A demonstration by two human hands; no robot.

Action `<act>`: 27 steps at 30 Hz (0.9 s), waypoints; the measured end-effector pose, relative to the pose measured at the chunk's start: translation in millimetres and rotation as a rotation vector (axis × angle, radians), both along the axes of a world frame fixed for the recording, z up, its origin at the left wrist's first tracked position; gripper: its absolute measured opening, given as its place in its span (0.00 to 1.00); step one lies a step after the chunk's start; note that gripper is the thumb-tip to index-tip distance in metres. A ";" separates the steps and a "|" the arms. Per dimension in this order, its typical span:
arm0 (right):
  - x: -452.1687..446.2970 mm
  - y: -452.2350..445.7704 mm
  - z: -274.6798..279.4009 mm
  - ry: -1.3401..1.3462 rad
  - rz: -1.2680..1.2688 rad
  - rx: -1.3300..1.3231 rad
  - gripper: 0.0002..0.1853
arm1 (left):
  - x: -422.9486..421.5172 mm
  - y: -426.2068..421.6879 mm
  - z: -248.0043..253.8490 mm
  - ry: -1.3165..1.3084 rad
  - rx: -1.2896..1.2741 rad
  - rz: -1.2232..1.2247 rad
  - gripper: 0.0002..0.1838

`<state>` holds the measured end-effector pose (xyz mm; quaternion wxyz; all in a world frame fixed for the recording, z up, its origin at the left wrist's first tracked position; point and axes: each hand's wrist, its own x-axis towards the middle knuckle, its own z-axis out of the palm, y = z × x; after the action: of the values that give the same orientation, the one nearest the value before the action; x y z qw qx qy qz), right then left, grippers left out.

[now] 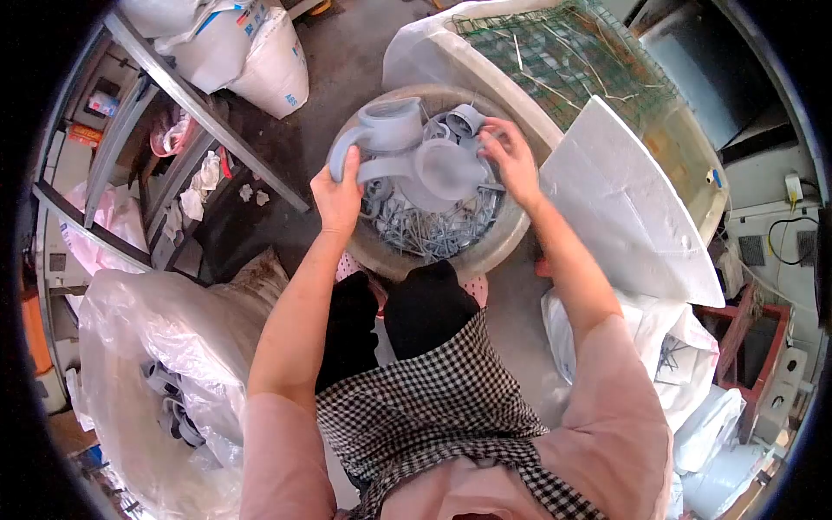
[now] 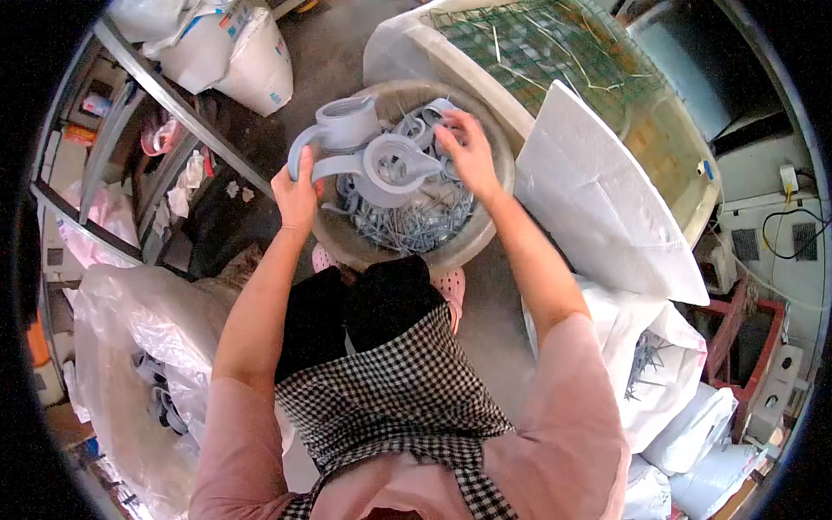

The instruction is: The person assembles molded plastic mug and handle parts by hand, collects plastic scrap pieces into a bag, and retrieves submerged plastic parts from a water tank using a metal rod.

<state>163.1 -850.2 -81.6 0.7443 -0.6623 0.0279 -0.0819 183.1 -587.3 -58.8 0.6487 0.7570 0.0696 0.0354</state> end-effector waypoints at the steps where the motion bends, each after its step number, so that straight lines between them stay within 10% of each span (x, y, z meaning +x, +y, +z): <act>1: 6.5 -8.6 5.5 0.256 0.264 0.058 0.22 | -0.7 -0.5 -5.0 0.004 0.003 -0.006 0.20; 5: 20.5 1.5 11.6 0.162 0.778 -0.469 0.34 | -7.5 -9.0 -4.8 -0.123 0.170 -0.099 0.18; 13: 15.1 30.9 -42.0 0.117 0.328 -0.791 0.24 | -10.0 -19.7 -16.1 -0.202 0.250 -0.079 0.19; 27: 46.1 -15.7 -35.2 0.183 0.671 -0.582 0.16 | -3.7 -7.6 -14.3 0.133 0.102 -0.387 0.22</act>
<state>209.1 -865.9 -116.8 0.5070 -0.8208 -0.1469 0.2182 179.4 -594.9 -73.1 0.5980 0.7890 -0.0364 -0.1366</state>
